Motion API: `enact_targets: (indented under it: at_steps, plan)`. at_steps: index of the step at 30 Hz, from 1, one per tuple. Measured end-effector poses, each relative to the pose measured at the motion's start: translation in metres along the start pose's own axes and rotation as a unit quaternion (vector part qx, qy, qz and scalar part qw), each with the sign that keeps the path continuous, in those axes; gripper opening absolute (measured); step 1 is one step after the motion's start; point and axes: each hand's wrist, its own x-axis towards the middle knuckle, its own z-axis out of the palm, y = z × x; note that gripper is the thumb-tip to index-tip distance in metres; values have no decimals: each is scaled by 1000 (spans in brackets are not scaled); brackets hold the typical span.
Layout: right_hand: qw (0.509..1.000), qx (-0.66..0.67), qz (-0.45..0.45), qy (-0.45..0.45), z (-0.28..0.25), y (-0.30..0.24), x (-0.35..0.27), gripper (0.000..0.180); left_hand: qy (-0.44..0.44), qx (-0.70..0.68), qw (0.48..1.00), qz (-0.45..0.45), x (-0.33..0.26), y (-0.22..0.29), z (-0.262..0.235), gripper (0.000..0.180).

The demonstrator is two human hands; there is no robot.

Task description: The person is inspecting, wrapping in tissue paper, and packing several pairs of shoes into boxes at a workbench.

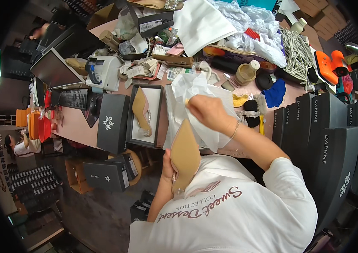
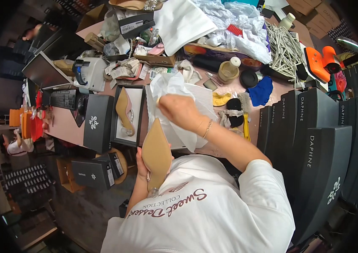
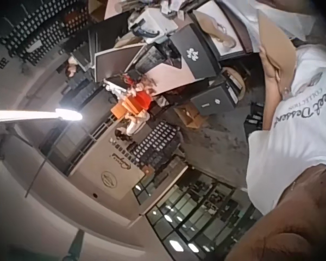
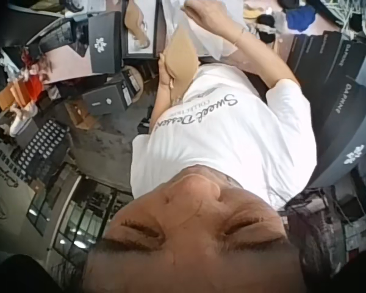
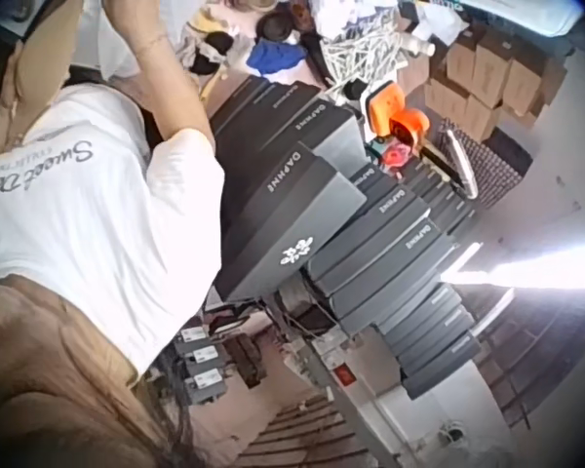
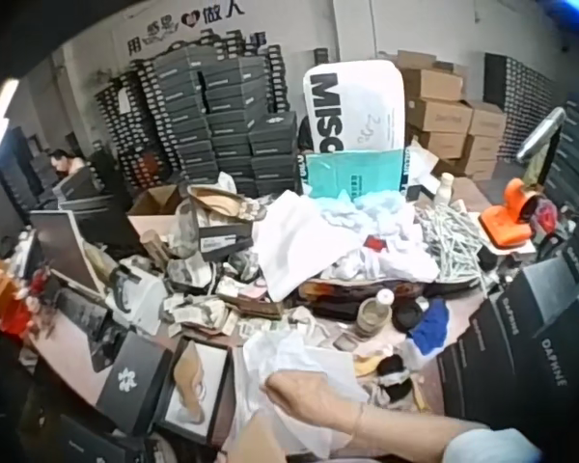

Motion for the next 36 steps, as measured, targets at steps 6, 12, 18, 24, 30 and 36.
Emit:
enact_targets:
  at_steps: [6, 12, 18, 24, 30, 36]
  plan:
    - [978, -154, -13, 139, -39, 24, 44, 41, -12, -24, 998, 51, 11, 33, 12, 83]
    - [740, 552, 232, -305, 32, -47, -65, 38, -24, -112, 980, 160, 25, 58, 9, 74]
    - [486, 756, 309, -312, 15, -70, -77, 42, 40, 116, 960, 251, 38, 63, 23, 62]
    - [584, 723, 352, -114, -36, -33, -110, 37, 40, 509, 855, 87, 100, 100, 41, 65]
    - [486, 830, 270, -39, -54, -24, -115, 52, 26, 310, 949, 52, 157, 88, 21, 23]
    - [422, 876, 231, -17, -49, -19, -125, 50, -1, 394, 831, 393, 75, 238, 59, 33]
